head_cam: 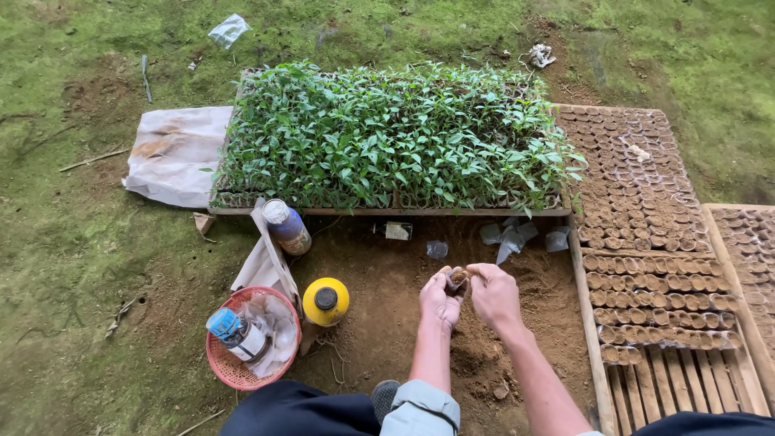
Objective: The person fills small biodegradable pots with soil from a pile on the ground and places them into a wooden tray. The person repeats this process multiple times, handling the soil and pots by hand.
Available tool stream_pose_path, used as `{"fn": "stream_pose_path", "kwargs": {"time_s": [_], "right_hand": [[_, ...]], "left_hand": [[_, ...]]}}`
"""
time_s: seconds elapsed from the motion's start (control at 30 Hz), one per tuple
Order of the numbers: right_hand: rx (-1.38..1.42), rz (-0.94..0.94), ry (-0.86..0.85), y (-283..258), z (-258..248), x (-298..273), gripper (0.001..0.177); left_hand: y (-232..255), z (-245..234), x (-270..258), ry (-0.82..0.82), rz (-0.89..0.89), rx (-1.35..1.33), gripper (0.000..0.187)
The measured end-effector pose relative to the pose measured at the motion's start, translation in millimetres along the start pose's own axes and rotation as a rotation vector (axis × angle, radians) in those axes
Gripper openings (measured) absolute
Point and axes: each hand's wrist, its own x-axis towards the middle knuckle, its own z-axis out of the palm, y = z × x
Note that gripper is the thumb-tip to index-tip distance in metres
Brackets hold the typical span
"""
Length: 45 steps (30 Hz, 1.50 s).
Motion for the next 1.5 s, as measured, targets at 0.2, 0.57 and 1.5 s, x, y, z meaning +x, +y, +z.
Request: {"fn": "stream_pose_path", "kwargs": {"time_s": [0.2, 0.57, 1.5], "right_hand": [[-0.285, -0.423, 0.013, 18.6, 22.3, -7.9, 0.042], [-0.299, 0.023, -0.171, 78.0, 58.0, -27.4, 0.035], [0.675, 0.259, -0.069, -25.7, -19.8, 5.7, 0.017]], "left_hand": [[-1.2, 13.2, -17.0, -0.026, 0.043, -0.003, 0.026], [18.9, 21.8, -40.5, 0.078, -0.091, -0.228, 0.026], [10.4, 26.0, -28.0, 0.011, 0.007, 0.144, 0.034]]}}
